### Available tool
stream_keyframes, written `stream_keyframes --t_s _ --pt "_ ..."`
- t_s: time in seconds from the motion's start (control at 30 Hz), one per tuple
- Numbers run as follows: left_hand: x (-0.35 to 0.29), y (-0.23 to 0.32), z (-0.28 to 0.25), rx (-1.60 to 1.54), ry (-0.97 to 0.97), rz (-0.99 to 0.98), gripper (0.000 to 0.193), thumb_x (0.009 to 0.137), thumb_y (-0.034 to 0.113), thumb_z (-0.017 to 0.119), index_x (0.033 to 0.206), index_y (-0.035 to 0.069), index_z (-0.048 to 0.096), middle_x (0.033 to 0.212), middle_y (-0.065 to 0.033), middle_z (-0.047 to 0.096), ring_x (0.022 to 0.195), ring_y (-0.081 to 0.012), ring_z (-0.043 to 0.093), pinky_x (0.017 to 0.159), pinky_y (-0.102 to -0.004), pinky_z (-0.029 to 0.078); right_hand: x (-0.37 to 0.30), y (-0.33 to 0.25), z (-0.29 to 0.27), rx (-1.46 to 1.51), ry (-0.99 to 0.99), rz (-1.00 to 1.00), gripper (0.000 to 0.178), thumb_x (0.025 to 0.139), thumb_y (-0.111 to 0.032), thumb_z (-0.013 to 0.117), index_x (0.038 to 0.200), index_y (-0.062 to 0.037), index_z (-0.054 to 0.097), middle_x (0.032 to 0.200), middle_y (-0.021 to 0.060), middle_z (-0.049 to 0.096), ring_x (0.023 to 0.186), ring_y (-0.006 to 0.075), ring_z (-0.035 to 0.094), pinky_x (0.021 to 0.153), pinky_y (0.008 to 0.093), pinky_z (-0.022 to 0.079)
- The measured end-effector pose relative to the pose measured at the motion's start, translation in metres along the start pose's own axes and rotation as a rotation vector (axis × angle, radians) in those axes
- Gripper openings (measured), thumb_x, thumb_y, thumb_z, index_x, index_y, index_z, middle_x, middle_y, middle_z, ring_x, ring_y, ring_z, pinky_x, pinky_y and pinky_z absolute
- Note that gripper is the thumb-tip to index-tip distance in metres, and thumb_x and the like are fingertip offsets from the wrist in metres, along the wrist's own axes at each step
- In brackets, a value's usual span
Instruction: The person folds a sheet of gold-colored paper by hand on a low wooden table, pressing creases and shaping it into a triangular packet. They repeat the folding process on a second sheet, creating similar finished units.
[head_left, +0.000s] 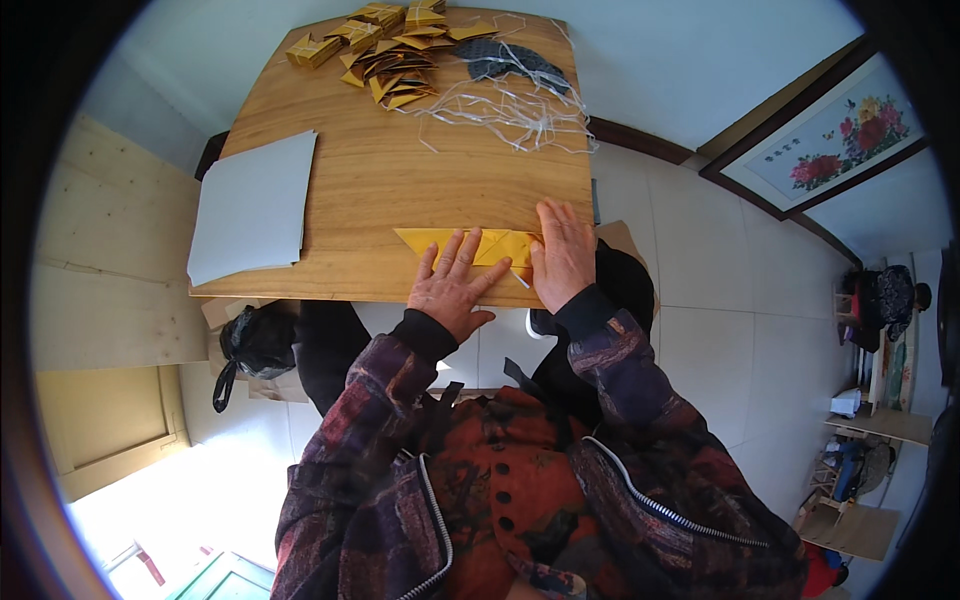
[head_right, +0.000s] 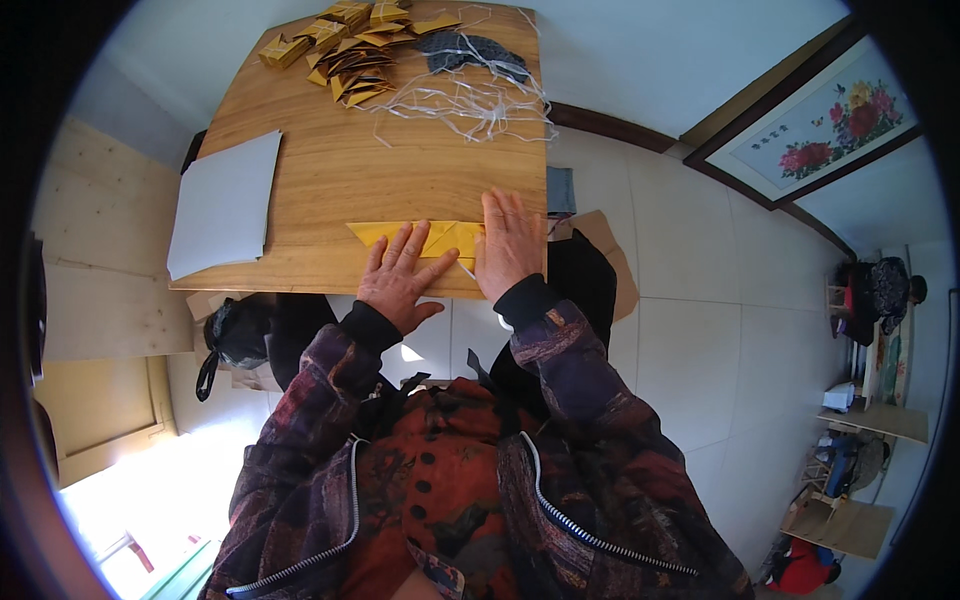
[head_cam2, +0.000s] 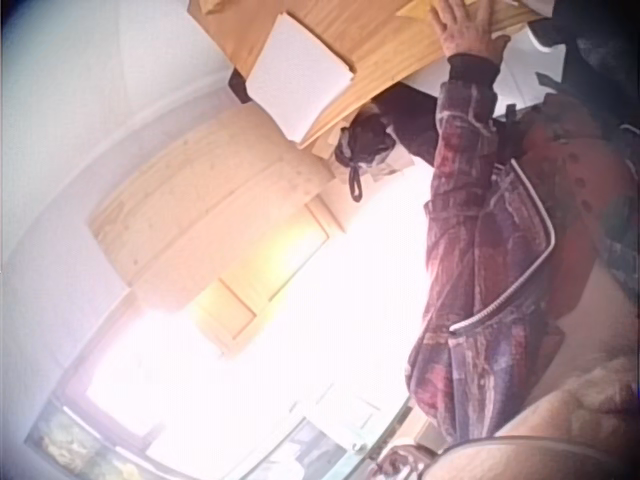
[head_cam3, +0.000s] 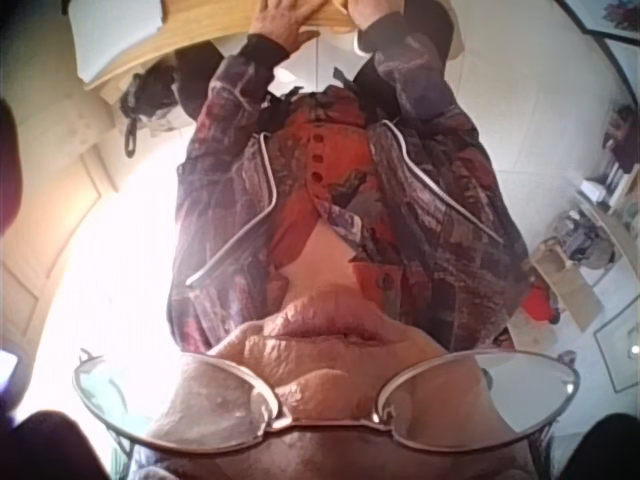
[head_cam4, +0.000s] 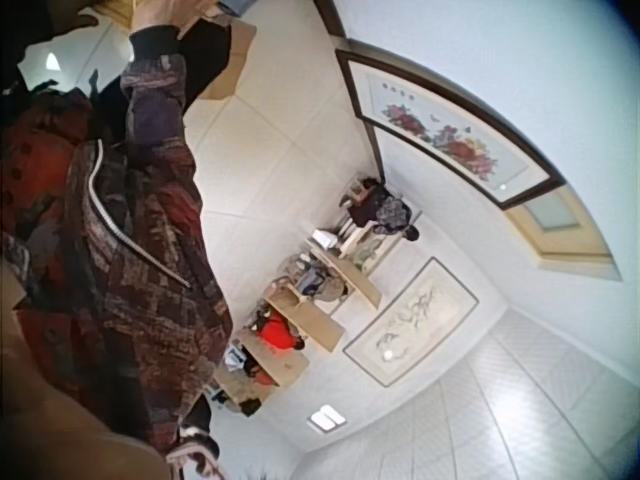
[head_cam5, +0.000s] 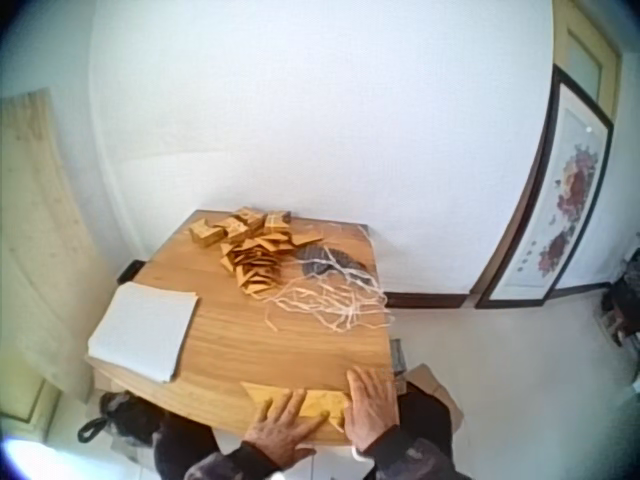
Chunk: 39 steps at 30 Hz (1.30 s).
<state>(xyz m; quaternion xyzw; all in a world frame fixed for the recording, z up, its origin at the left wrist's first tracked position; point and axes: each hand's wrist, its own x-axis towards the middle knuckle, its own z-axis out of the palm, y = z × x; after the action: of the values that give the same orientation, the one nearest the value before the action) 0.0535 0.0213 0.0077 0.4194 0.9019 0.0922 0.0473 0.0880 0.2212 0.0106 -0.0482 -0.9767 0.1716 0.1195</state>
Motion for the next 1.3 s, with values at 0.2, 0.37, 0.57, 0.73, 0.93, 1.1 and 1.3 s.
stream_keyframes --t_s 0.2,0.37,0.57,0.73,0.93,1.1,1.3 --pt "0.001 0.000 -0.002 0.016 -0.084 -0.022 0.077 0.080 0.050 0.068 0.148 0.036 0.033 0.160 -0.0135 0.013 0.148 -0.0316 0.012 0.117 -0.0524 0.011 0.023 -0.021 0.032 0.044 -0.030 -0.033 0.053 0.090 -0.015 0.056 0.139 -0.0053 0.040 0.147 0.0129 0.039 0.140 0.0313 0.031 0.114 0.0510 0.022" --pt "0.000 -0.001 0.001 0.011 -0.075 -0.016 0.078 0.081 0.052 0.067 0.148 0.035 0.032 0.160 -0.0138 0.013 0.148 -0.0319 0.013 0.117 -0.0526 0.011 0.022 -0.016 0.036 0.048 0.030 -0.001 0.052 0.090 -0.014 0.057 0.139 -0.0065 0.041 0.146 0.0120 0.041 0.139 0.0308 0.032 0.114 0.0509 0.023" --pt "-0.001 -0.001 0.000 -0.005 -0.001 0.010 0.085 0.076 0.053 0.071 0.149 0.033 0.033 0.158 -0.0165 0.016 0.146 -0.0342 0.017 0.116 -0.0522 0.014 0.024 -0.007 0.038 0.075 0.091 -0.034 0.044 0.087 -0.006 0.057 0.130 -0.0032 0.050 0.141 0.0147 0.046 0.134 0.0321 0.038 0.111 0.0446 0.030" --pt "-0.002 -0.001 0.001 0.003 0.014 0.003 0.093 0.072 0.055 0.073 0.150 0.028 0.029 0.158 -0.0165 0.017 0.146 -0.0348 0.018 0.116 -0.0518 0.015 0.008 0.016 0.014 0.141 0.110 -0.109 0.034 0.083 -0.004 0.061 0.117 -0.0014 0.058 0.129 0.0141 0.055 0.121 0.0324 0.051 0.101 0.0380 0.041" --pt "0.001 -0.007 0.006 -0.078 0.051 -0.005 0.093 0.077 0.064 0.063 0.151 0.017 0.029 0.158 -0.0129 0.022 0.146 -0.0301 0.020 0.116 -0.0536 0.013 -0.019 0.014 -0.010 -0.119 0.072 -0.062 0.030 0.082 -0.013 0.066 0.111 -0.0071 0.061 0.118 0.0085 0.059 0.111 0.0296 0.053 0.095 0.0425 0.040" --pt "0.010 -0.011 -0.002 -0.077 0.009 -0.088 0.068 0.088 0.050 0.057 0.142 0.011 0.042 0.154 -0.0050 0.033 0.144 -0.0235 0.026 0.115 -0.0540 0.014 -0.023 0.007 -0.020 -0.123 0.062 -0.070 0.027 0.081 -0.016 0.068 0.106 -0.0083 0.063 0.113 0.0074 0.058 0.107 0.0294 0.053 0.091 0.0429 0.040" --pt "0.019 -0.001 0.002 0.015 0.077 -0.107 0.060 0.089 0.044 0.057 0.139 0.012 0.046 0.151 -0.0027 0.038 0.142 -0.0222 0.030 0.116 -0.0540 0.011 -0.054 -0.007 -0.028 -0.113 -0.088 -0.063 0.032 0.078 -0.017 0.070 0.107 -0.0046 0.063 0.109 0.0106 0.057 0.104 0.0298 0.053 0.088 0.0430 0.042"
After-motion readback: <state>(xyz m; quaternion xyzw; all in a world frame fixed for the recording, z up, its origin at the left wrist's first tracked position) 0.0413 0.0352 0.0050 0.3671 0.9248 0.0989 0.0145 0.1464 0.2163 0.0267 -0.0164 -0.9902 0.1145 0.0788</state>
